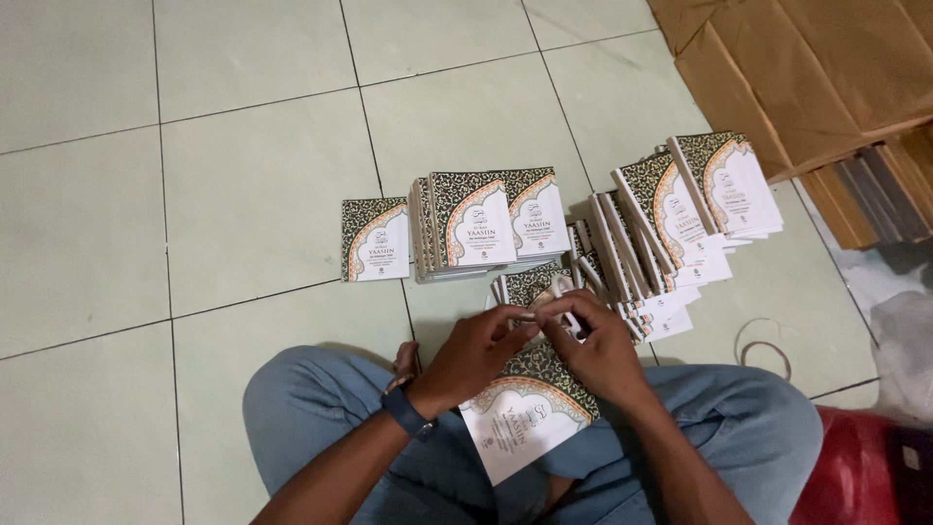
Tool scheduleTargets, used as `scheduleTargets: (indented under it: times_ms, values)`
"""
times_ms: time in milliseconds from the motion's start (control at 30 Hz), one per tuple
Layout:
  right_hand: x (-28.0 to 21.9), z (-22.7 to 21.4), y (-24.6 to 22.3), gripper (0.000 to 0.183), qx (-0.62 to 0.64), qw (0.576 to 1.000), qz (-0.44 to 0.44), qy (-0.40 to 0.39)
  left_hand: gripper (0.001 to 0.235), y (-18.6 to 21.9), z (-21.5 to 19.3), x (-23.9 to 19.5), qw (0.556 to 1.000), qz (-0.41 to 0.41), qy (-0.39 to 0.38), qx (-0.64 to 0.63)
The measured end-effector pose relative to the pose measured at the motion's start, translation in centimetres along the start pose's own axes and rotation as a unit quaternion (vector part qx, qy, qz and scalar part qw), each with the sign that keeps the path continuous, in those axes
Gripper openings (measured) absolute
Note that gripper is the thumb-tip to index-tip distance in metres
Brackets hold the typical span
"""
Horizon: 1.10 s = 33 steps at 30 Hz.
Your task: The person sits on the floor and repeatedly picks up small books from a stack, applies clear tape to the spine, and places them into a separate stack. The person handles the books and tape by hand throughout the process.
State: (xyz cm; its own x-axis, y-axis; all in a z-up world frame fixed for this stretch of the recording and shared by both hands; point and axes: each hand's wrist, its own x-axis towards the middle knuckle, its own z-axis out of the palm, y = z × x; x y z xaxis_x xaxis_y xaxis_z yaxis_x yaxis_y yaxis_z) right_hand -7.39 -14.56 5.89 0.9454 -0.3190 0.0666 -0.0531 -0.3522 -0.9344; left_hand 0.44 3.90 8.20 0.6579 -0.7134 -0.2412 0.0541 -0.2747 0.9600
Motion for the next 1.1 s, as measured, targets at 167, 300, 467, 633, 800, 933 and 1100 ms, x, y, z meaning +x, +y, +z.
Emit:
scheduleTargets:
  times_ms: [167, 300, 467, 633, 800, 933, 1100]
  values:
    - [0.4, 0.2, 0.1, 0.008, -0.130, 0.991, -0.023, 0.027, 0.052, -0.1, 0.2, 0.0, 0.998, 0.040, -0.031, 0.034]
    - [0.4, 0.2, 0.6, 0.017, -0.190, 0.982, 0.010, 0.005, 0.052, -0.4, 0.1, 0.4, 0.998, 0.027, -0.047, 0.044]
    - [1.2, -1.4, 0.7, 0.006, -0.171, 0.979, -0.065, 0.093, 0.087, 0.0, -1.0, 0.3, 0.995, -0.043, -0.072, 0.054]
    - [0.9, -2.4, 0.3, 0.005, -0.074, 0.986, -0.025, 0.150, 0.063, -3.9, -1.6, 1.8, 0.986, -0.058, -0.156, -0.018]
    - [0.6, -2.7, 1.6, 0.012, -0.095, 0.977, -0.024, 0.192, 0.053, -5.5, -3.7, 2.4, 0.982, -0.102, -0.078, -0.142]
    - [0.5, -1.7, 0.5, 0.010, -0.049, 0.983, -0.029, 0.173, 0.073, -4.5, -4.4, 3.5, 0.969, -0.101, 0.053, -0.218]
    - [-0.4, -1.2, -1.9, 0.008, -0.019, 0.996, 0.082, 0.026, 0.028, -4.8, -3.4, 4.6, 0.934, -0.134, 0.117, -0.311]
